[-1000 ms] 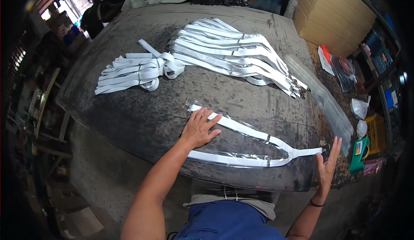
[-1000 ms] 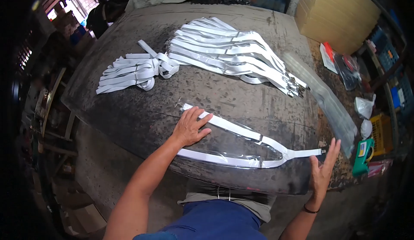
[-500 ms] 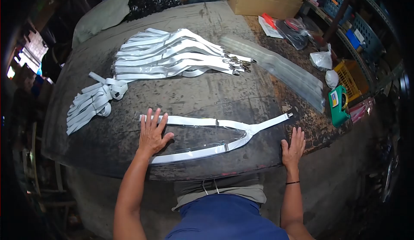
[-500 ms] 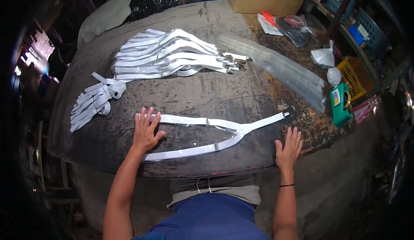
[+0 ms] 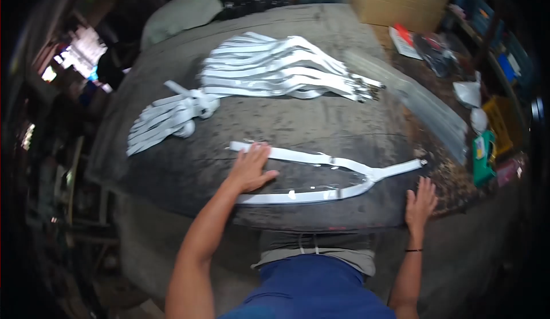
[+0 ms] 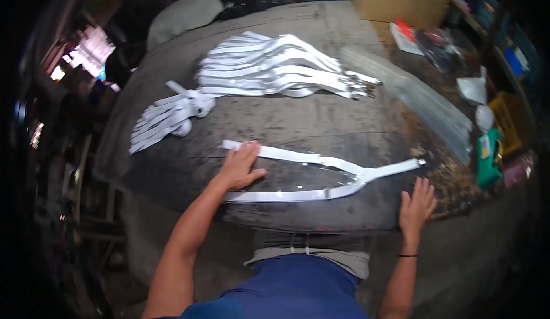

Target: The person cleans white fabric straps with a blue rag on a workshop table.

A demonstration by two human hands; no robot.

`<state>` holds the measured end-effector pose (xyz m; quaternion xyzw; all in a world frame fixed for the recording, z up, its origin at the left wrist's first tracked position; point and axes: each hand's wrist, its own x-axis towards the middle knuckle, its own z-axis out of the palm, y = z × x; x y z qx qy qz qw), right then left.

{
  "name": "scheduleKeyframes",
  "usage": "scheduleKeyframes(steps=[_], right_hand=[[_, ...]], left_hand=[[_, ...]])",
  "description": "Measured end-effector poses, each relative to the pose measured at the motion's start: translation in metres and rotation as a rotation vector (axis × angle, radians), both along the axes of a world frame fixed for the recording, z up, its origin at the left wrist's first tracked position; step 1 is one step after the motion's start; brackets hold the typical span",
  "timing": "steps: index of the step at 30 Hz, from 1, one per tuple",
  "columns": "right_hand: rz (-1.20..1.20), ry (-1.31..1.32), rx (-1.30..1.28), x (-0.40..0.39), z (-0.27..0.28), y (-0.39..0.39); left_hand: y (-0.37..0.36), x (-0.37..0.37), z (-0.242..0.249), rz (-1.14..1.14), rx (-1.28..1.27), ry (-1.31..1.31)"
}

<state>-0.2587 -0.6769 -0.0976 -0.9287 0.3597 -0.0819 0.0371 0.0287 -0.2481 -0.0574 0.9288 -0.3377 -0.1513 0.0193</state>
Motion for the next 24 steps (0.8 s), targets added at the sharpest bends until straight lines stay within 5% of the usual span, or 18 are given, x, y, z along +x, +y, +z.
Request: scheduleKeyframes(steps=[2,4,5,10,14,17,19,24], right_hand=[[-0.002,0.003,-0.019,-0.003,-0.004,-0.005],[0.015,-0.015,-0.018,-0.006,-0.006,-0.006],[0.01,-0.032,-0.015,-0.006,-0.007,-0.007],[-0.023,-0.042,-0.025,-0.005,-0.007,-0.006],[-0.035,-0.023,-0.047,-0.004,-0.009,-0.007],[-0.035,0.005,-0.077,-0.007,-0.013,-0.01],[-0.043,0.045,-0.099,-0.006,-0.016,-0.012],[-0.042,0.089,-0.109,-0.002,-0.011,-0.011]], left_hand=[[0.0,0.004,0.019,0.056,-0.045,0.034],[0.007,0.023,0.025,0.194,-0.648,0.247],[0.013,0.035,0.032,0.203,-0.643,0.235],[0.011,0.083,0.072,0.296,-0.765,-0.356],[-0.029,0.098,0.058,0.31,-0.666,-0.448],[-0.063,0.089,0.001,0.268,-0.466,-0.407],[-0.065,0.058,-0.025,0.216,-0.183,-0.174],[-0.063,0.06,-0.04,0.255,-0.354,-0.322]])
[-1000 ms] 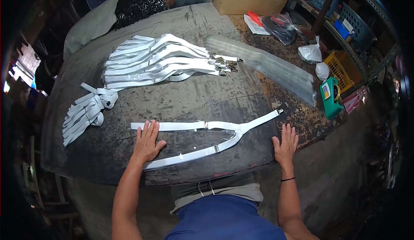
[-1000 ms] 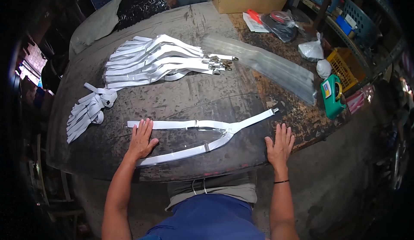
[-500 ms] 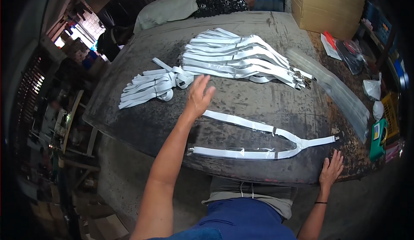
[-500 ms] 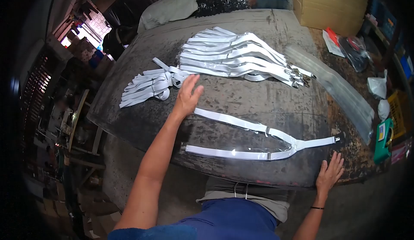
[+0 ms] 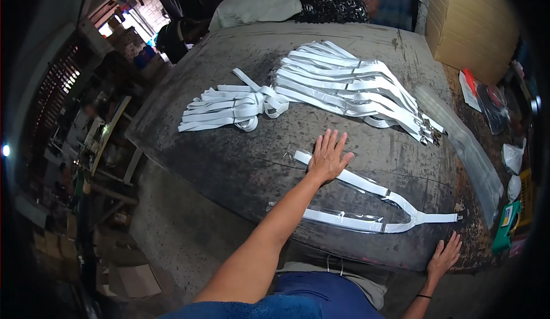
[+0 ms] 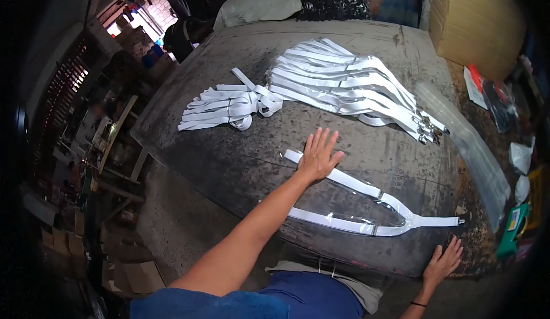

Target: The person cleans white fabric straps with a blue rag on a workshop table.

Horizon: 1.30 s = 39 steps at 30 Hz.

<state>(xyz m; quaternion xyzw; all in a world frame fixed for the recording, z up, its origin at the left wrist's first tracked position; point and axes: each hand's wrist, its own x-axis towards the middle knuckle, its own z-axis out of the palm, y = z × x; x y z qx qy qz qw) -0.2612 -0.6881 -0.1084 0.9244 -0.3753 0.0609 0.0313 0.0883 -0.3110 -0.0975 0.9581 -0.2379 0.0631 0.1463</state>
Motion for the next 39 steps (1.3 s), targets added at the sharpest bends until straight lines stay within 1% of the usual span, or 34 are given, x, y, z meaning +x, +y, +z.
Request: scheduleKeyframes(steps=[2,3,5,6,7,8,9,10,11,12,13,15,16,17,18,19,20,21,22,24,26,28,29,32,33,35,38,39], right_hand=[[-0.019,0.005,0.01,-0.001,-0.001,-0.001],[-0.021,0.004,0.007,0.0,0.0,0.0],[-0.014,0.029,0.038,0.002,0.003,0.001],[0.058,-0.001,0.047,-0.001,0.004,-0.001],[0.105,-0.011,0.075,0.003,0.019,0.007],[0.12,-0.044,0.064,0.003,0.019,0.008],[0.095,0.001,0.093,0.007,0.022,0.008],[0.198,-0.167,0.116,0.002,0.011,-0.003],[0.311,-0.298,0.151,0.007,0.016,-0.009],[0.364,-0.351,0.17,0.019,0.033,-0.005],[0.422,-0.314,0.149,0.029,0.041,-0.009],[0.526,-0.307,0.166,0.05,0.067,-0.003],[0.536,-0.271,0.19,0.058,0.065,-0.007],[0.58,-0.247,0.203,0.066,0.065,-0.013],[0.571,-0.245,0.191,0.07,0.067,-0.015],[0.593,-0.143,0.22,0.075,0.07,-0.016],[0.615,-0.041,0.252,0.079,0.069,-0.017],[0.62,-0.015,0.263,0.082,0.065,-0.02],[0.618,-0.014,0.265,0.082,0.063,-0.02],[0.633,0.002,0.298,0.083,0.06,-0.021],[0.631,-0.031,0.306,0.082,0.058,-0.02],[0.637,-0.067,0.319,0.084,0.058,-0.02],[0.635,-0.071,0.326,0.084,0.06,-0.021],[0.674,-0.08,0.315,0.086,0.056,-0.025],[0.67,-0.067,0.312,0.087,0.057,-0.025],[0.67,-0.062,0.3,0.086,0.059,-0.024],[0.654,-0.048,0.322,0.086,0.058,-0.024],[0.655,-0.084,0.302,0.085,0.054,-0.024]], left_hand=[[0.002,0.0,0.0,-0.032,-0.188,-0.009],[0.007,0.007,-0.006,-0.034,-0.192,-0.009],[0.021,0.036,-0.022,-0.086,-0.709,0.051],[0.031,0.044,-0.02,-0.13,-0.709,-0.104],[0.041,0.031,0.02,-0.118,-0.62,0.085],[0.058,0.04,0.011,-0.205,-0.432,0.005],[0.073,0.033,0.023,-0.263,-0.217,0.001],[0.084,0.022,0.039,-0.286,-0.047,0.139],[0.094,0.015,0.047,-0.317,0.06,0.222],[0.096,0.01,0.055,-0.294,0.157,0.311],[0.104,0.01,0.049,-0.322,0.155,0.265],[0.106,0.007,0.058,-0.282,0.211,0.248],[0.106,0.005,0.058,-0.311,0.201,0.247],[0.107,0.002,0.058,-0.292,0.232,0.279],[0.103,-0.004,0.066,-0.265,0.264,0.309],[0.101,-0.011,0.075,-0.272,0.259,0.306],[0.107,-0.014,0.074,-0.231,0.207,0.445],[0.104,-0.024,0.087,-0.188,0.157,0.586],[0.109,-0.028,0.086,-0.189,0.159,0.587],[0.122,-0.036,0.085,-0.193,0.166,0.684],[0.137,-0.042,0.074,-0.211,0.168,0.651],[0.138,-0.055,0.081,-0.175,0.111,0.789],[0.14,-0.062,0.084,-0.197,0.104,0.777],[0.145,-0.077,0.089,-0.183,0.224,0.787],[0.149,-0.08,0.087,-0.17,0.224,0.788],[0.158,-0.088,0.081,-0.302,0.191,0.765],[0.162,-0.105,0.079,-0.291,0.221,0.77],[0.162,-0.109,0.077,-0.307,0.201,0.739]])
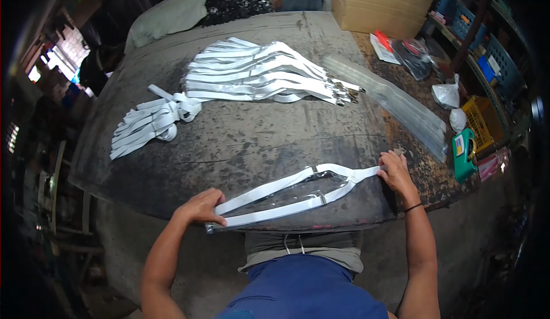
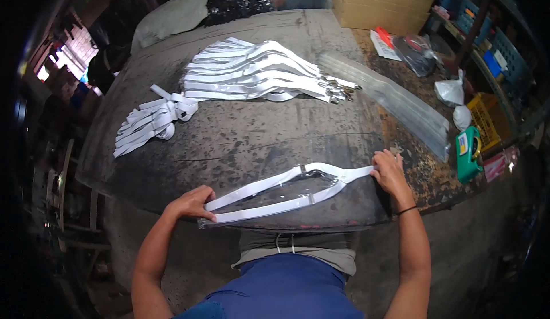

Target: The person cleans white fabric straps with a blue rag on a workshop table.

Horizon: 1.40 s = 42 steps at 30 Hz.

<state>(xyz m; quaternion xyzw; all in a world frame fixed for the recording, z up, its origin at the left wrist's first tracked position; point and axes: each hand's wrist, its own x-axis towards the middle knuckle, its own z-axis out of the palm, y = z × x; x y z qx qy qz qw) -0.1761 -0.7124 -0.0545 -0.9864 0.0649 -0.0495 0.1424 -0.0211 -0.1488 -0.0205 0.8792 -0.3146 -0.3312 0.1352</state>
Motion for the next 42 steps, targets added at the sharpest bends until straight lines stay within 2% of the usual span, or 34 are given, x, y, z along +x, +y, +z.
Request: scheduleKeyframes(steps=[4,7,9,18,22,26,36,39,41,42], right_hand=[[-0.004,0.007,0.02,0.0,0.001,0.002],[0.018,0.01,-0.012,0.003,0.0,0.0],[0.004,-0.001,-0.04,0.002,-0.003,-0.002],[0.054,-0.047,-0.007,-0.002,0.003,0.004],[0.073,-0.134,-0.042,-0.003,0.016,0.012],[0.04,-0.147,-0.061,-0.003,0.018,0.008],[0.097,-0.218,0.029,0.002,0.022,0.004],[0.119,-0.255,0.055,0.008,0.034,0.009],[0.022,-0.198,0.238,0.011,0.041,0.013],[0.037,-0.221,0.215,0.013,0.042,0.012]], left_hand=[[-0.002,-0.021,-0.009,0.142,0.021,0.004],[0.004,-0.026,-0.018,0.127,-0.053,-0.047],[0.004,-0.029,-0.018,-0.029,-0.046,-0.116],[-0.009,-0.061,-0.006,-0.007,-0.078,-0.123],[-0.004,-0.066,-0.02,-0.036,-0.039,-0.098],[0.001,-0.078,-0.024,-0.064,-0.187,-0.249],[0.007,-0.092,-0.046,-0.026,-0.371,-0.459],[0.006,-0.095,-0.048,-0.038,-0.3,-0.468],[0.006,-0.096,-0.047,-0.015,-0.305,-0.447],[0.006,-0.095,-0.046,-0.01,-0.326,-0.445]])
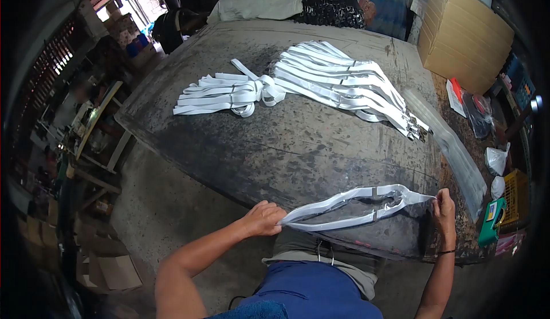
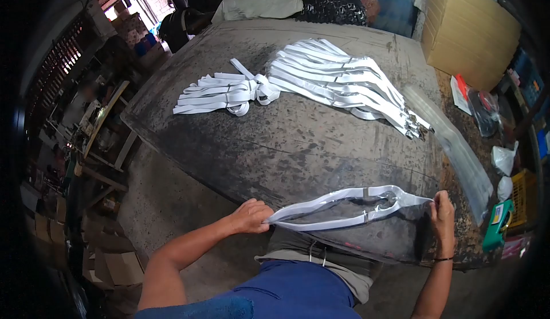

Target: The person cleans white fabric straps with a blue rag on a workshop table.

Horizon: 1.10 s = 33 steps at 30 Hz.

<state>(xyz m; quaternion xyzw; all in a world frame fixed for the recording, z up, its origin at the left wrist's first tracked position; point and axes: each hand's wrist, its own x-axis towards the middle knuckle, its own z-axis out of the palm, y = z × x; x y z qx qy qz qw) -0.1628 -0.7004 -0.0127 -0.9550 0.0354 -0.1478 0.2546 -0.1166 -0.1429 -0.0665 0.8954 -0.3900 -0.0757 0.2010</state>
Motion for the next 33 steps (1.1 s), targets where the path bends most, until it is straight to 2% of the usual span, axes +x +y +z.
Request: scheduleKeyframes(steps=[5,9,11,14,15,17,21,24,26,27,29,33], right_hand=[[0.012,-0.044,0.088,0.009,0.031,0.01],[-0.016,-0.043,0.179,0.016,0.053,0.003],[0.02,-0.147,0.236,0.021,0.065,-0.003],[0.102,-0.213,0.324,0.029,0.081,-0.006],[0.139,-0.274,0.375,0.033,0.088,-0.001],[0.13,-0.315,0.366,0.038,0.103,0.016],[0.329,-0.388,-0.031,0.047,0.115,0.055],[0.333,-0.362,-0.101,0.042,0.081,0.084],[0.344,-0.392,-0.345,0.036,0.036,0.087],[0.336,-0.388,-0.36,0.027,0.015,0.088],[0.398,-0.343,-0.472,0.014,-0.015,0.089],[0.392,-0.262,-0.469,-0.009,-0.043,0.087]], left_hand=[[0.001,-0.002,0.003,0.008,0.008,-0.012],[0.001,-0.002,0.003,0.03,-0.119,-0.108],[0.001,-0.004,0.008,0.029,-0.148,-0.131],[0.003,0.009,0.028,0.05,-0.188,-0.378],[0.007,0.017,0.037,0.045,-0.192,-0.378],[0.018,0.036,0.058,0.075,-0.121,-0.51],[0.06,0.095,0.061,0.175,-0.075,-0.894],[0.078,0.116,0.055,0.171,-0.095,-0.943],[0.086,0.122,0.03,0.211,0.013,-1.015],[0.088,0.118,0.021,0.184,-0.003,-0.998],[0.092,0.107,0.001,0.17,0.083,-0.901],[0.097,0.087,-0.003,0.152,0.088,-0.671]])
